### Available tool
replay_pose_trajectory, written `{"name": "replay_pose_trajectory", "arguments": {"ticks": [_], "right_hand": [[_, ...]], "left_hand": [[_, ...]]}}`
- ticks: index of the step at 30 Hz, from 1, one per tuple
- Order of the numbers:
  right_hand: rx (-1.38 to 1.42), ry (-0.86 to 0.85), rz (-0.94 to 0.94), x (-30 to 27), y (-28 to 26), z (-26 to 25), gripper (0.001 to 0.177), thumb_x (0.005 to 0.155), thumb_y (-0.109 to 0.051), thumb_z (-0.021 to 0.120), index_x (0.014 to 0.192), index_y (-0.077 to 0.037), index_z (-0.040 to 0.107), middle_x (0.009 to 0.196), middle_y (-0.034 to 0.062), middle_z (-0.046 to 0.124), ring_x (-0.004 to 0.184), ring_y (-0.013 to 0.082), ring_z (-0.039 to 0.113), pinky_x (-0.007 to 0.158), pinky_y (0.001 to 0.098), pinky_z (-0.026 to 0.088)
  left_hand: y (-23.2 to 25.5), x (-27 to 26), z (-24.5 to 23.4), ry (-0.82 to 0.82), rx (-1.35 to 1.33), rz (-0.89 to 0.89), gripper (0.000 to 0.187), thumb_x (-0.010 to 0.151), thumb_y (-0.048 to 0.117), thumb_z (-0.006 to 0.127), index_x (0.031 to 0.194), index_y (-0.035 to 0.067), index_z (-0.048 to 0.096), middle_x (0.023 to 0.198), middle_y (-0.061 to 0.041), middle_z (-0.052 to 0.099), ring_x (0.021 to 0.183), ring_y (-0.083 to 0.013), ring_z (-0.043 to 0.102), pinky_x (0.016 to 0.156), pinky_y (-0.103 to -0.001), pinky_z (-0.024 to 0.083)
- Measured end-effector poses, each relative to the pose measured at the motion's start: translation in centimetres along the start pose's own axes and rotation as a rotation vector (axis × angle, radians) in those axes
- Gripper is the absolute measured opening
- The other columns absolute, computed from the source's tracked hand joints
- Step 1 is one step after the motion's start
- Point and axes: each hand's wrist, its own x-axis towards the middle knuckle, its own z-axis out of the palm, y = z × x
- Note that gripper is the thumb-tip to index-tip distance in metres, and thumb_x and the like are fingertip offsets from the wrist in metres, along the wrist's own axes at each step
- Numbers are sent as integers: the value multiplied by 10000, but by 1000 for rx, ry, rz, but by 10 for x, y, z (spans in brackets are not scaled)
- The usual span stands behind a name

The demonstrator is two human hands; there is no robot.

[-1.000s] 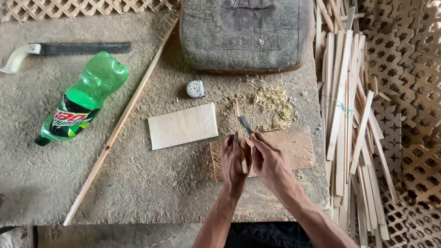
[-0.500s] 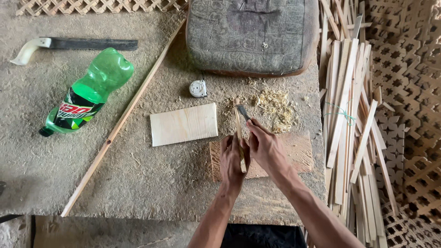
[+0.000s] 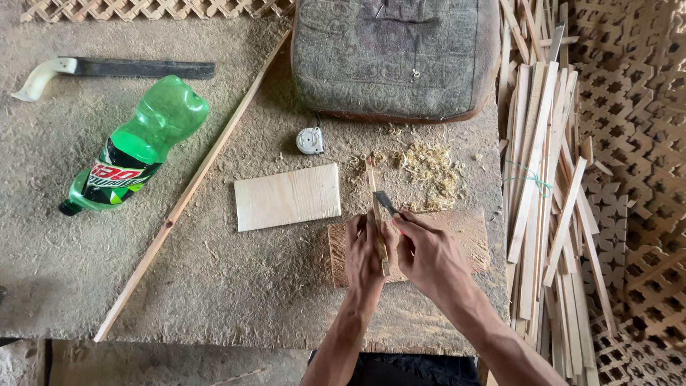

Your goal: The person uses a red-handled knife to shave and shape a thin wooden stick on a wooden workbench. They repeatedly scrape the stick to remove shavings and refine its shape, occasionally rotating the stick to work on different sides. The person continues this process throughout the clip.

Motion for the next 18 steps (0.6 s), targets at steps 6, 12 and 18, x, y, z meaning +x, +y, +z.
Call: {"name": "replay_pose_trajectory", "arguments": {"ticks": [6,12,18], "right_hand": [[-2,3,33,1,-6,3,326,897,-81,538,1147,-92,747,1245,190,681,638,326,768,432,295,612],[-4,46,-60,0,-4,17,360,934,-31,551,1285,29,603,1357,315,559,383,227,734,275,258,617],[-73,10,-5,5,-17,13,336,939,-99,499,1207,-71,699,1336,224,630,575,321,760,395,326,611]], "left_hand": [[5,3,-5,-35,16,-1,474,1093,350,316,1241,9,610,631,-194,753,1088,-228,678,1076,-376,399],[-10,0,-4,44,-27,156,295,1098,280,450,1306,76,493,862,-59,707,882,-202,660,938,-373,566],[-10,-6,11,-14,-25,-7,390,1109,295,378,1275,17,595,726,-205,787,1033,-236,710,1073,-398,388]]}}
